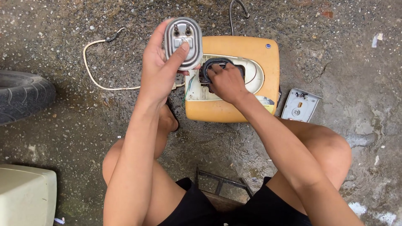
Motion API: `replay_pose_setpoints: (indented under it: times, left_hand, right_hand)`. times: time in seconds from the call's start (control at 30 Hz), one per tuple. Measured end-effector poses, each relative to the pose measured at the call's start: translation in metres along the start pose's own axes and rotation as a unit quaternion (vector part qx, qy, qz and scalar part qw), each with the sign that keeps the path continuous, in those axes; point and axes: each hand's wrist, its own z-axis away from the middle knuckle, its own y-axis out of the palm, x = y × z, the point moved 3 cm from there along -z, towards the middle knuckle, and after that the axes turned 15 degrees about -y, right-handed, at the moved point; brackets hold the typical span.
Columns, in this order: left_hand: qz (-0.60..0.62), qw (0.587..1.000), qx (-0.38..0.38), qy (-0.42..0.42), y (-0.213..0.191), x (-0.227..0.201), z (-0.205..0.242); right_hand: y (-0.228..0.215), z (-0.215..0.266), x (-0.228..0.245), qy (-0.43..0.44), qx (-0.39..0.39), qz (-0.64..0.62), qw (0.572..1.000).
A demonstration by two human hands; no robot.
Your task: Disassembling and inspecting the internal components of a small electric water heater.
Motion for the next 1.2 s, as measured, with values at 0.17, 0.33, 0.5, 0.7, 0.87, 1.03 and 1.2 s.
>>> replay_pose_setpoints:
  times: [0.17, 0.33, 0.5, 0.7, 0.87, 1.03, 1.2]
  left_hand:
    - [-0.021, 0.999, -0.031, -0.014, -0.001, -0.003, -0.006]
    - [-0.048, 0.997, -0.033, -0.051, 0.034, -0.01, -0.005]
    - [0.075, 0.971, -0.082, -0.213, 0.068, -0.006, -0.006]
    - [0.064, 0.939, -0.096, -0.322, 0.091, 0.038, -0.037]
    - [-0.015, 0.921, -0.144, -0.361, 0.094, 0.063, -0.073]
    - [0.017, 0.896, -0.203, -0.394, 0.084, 0.077, -0.106]
    - [0.023, 0.869, -0.245, -0.43, 0.108, 0.067, -0.127]
  right_hand:
    - [-0.117, 0.058, -0.046, 0.028, -0.058, 0.032, 0.997]
    - [-0.203, 0.204, -0.1, 0.122, -0.123, -0.102, 0.979]
    - [-0.103, 0.379, -0.138, 0.484, -0.09, -0.167, 0.854]
    - [0.098, 0.467, -0.108, 0.597, 0.003, -0.22, 0.772]
    - [0.187, 0.462, -0.108, 0.584, 0.107, -0.223, 0.773]
    - [0.222, 0.453, -0.125, 0.565, 0.166, -0.252, 0.768]
    - [0.232, 0.461, -0.139, 0.579, 0.212, -0.208, 0.759]
